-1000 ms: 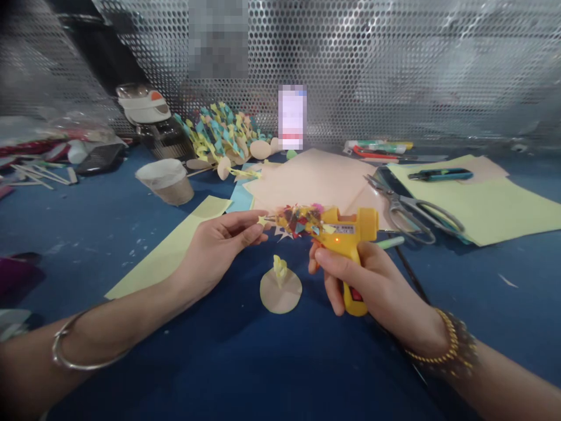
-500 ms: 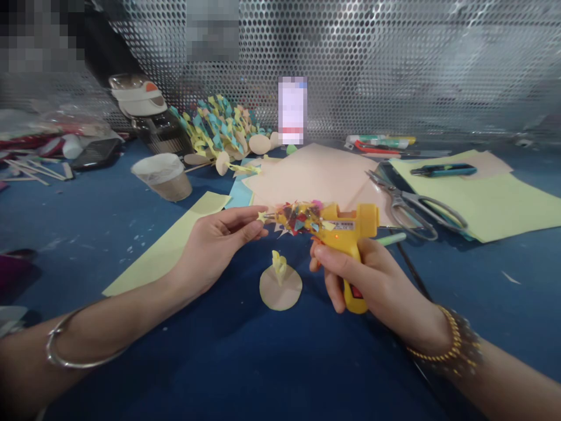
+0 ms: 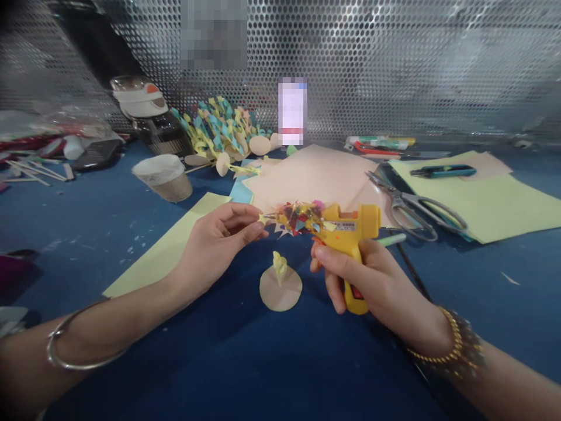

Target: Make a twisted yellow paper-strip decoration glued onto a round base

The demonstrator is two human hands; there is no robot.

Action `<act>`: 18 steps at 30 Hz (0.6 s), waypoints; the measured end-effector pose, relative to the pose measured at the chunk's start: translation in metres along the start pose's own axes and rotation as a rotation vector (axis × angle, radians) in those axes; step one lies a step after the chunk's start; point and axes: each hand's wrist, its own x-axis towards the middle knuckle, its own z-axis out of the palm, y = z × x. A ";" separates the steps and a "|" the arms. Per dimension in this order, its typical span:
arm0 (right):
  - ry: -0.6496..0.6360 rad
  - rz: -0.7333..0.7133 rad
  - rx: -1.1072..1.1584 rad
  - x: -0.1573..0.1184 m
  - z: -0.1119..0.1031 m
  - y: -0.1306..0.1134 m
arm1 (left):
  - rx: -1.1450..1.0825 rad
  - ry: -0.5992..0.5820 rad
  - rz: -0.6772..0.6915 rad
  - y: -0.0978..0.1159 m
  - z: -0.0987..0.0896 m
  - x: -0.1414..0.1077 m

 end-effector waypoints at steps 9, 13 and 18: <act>-0.001 0.011 -0.017 -0.002 0.001 -0.001 | 0.033 -0.007 0.036 -0.002 0.000 0.001; -0.018 -0.019 -0.022 0.000 0.002 -0.001 | 0.033 -0.001 0.030 -0.002 -0.001 0.000; -0.009 -0.033 -0.039 0.000 0.002 -0.005 | 0.027 -0.001 0.027 -0.002 -0.001 0.000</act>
